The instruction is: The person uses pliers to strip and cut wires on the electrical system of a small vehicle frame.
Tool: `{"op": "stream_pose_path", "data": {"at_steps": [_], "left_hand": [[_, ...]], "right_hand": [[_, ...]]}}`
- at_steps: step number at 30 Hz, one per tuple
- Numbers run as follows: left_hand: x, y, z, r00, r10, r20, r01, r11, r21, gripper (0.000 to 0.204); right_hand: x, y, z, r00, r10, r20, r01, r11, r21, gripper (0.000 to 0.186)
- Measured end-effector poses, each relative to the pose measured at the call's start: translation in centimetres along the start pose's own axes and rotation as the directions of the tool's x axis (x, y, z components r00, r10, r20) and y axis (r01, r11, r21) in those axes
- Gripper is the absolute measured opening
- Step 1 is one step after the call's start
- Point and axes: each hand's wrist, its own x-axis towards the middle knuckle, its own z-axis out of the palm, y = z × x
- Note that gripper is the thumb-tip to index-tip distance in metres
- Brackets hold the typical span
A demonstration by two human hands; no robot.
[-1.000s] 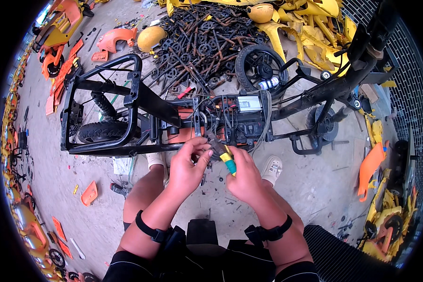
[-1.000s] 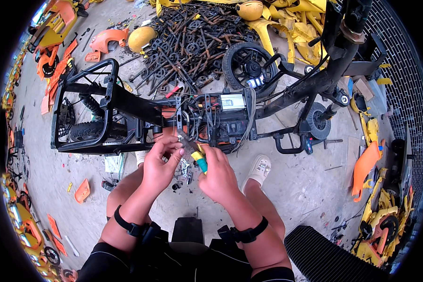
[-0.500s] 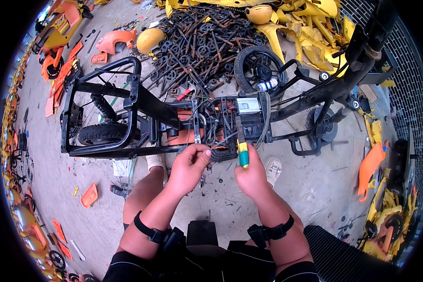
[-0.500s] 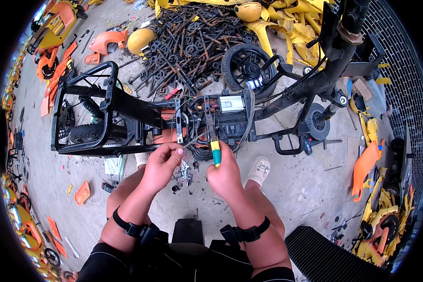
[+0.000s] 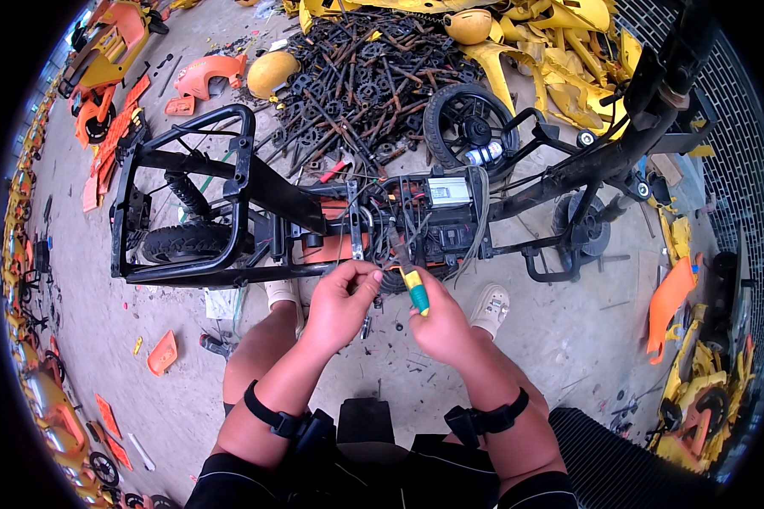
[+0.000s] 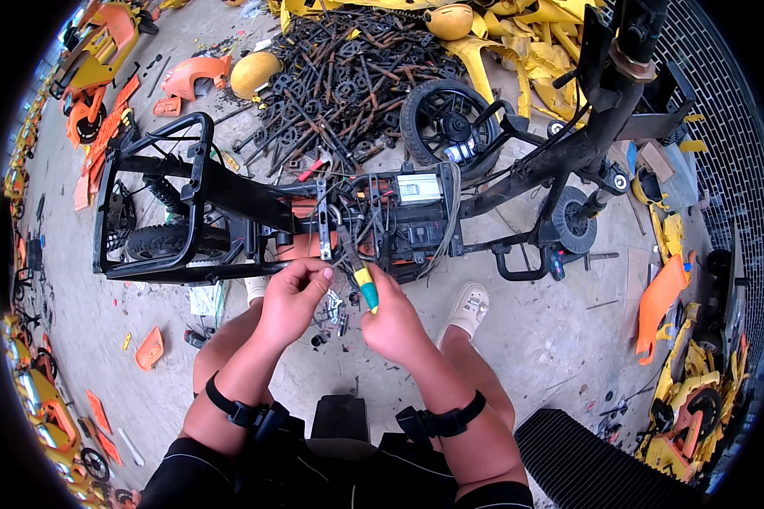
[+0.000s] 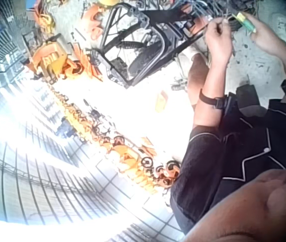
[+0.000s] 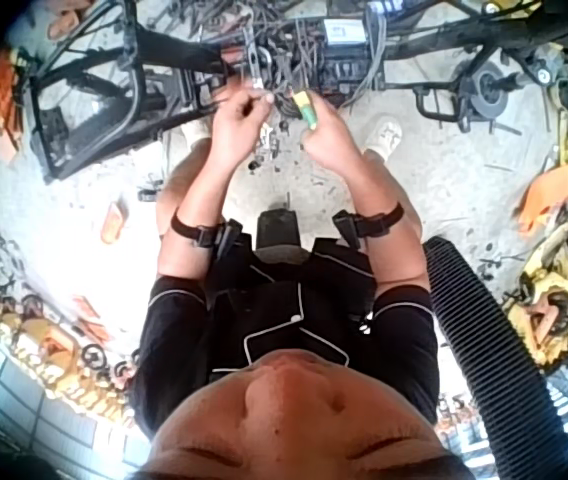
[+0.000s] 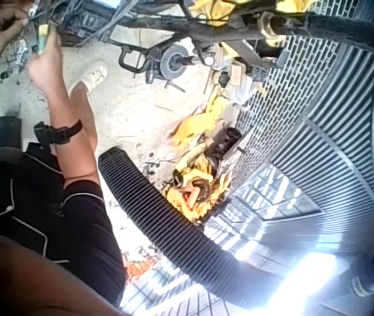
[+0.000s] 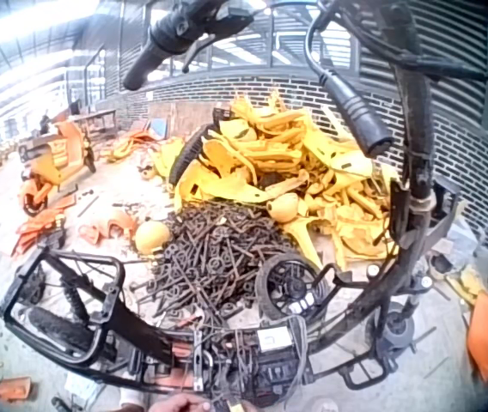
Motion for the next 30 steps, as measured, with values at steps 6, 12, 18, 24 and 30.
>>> {"op": "stream_pose_path", "data": {"at_steps": [6, 12, 18, 24, 30], "left_hand": [[0.2, -0.4, -0.2, 1.0, -0.011, -0.001, 0.011, 0.999, 0.05, 0.016], [0.1, 0.1, -0.3, 0.998, 0.056, -0.004, -0.054, 0.979, 0.196, 0.015], [0.0, 0.5, -0.2, 0.995, 0.099, -0.014, -0.091, 0.952, 0.293, 0.015], [-0.2, 0.1, -0.2, 0.996, 0.091, -0.011, -0.087, 0.971, 0.224, 0.015], [-0.3, 0.0, -0.3, 0.996, 0.091, -0.022, -0.086, 0.983, 0.16, 0.013]], "right_hand": [[-0.1, -0.3, 0.0, 0.992, -0.065, 0.105, 0.076, 0.992, -0.102, 0.075], [-0.2, 0.3, 0.0, 0.989, -0.079, 0.127, 0.101, 0.978, -0.181, 0.075], [-0.2, 0.5, -0.2, 0.988, -0.072, 0.14, 0.097, 0.978, -0.185, 0.071], [-0.4, -0.1, -0.4, 0.99, -0.077, 0.118, 0.101, 0.974, -0.205, 0.062], [-0.3, -0.7, -0.6, 0.985, -0.116, 0.13, 0.141, 0.969, -0.202, 0.059]]}}
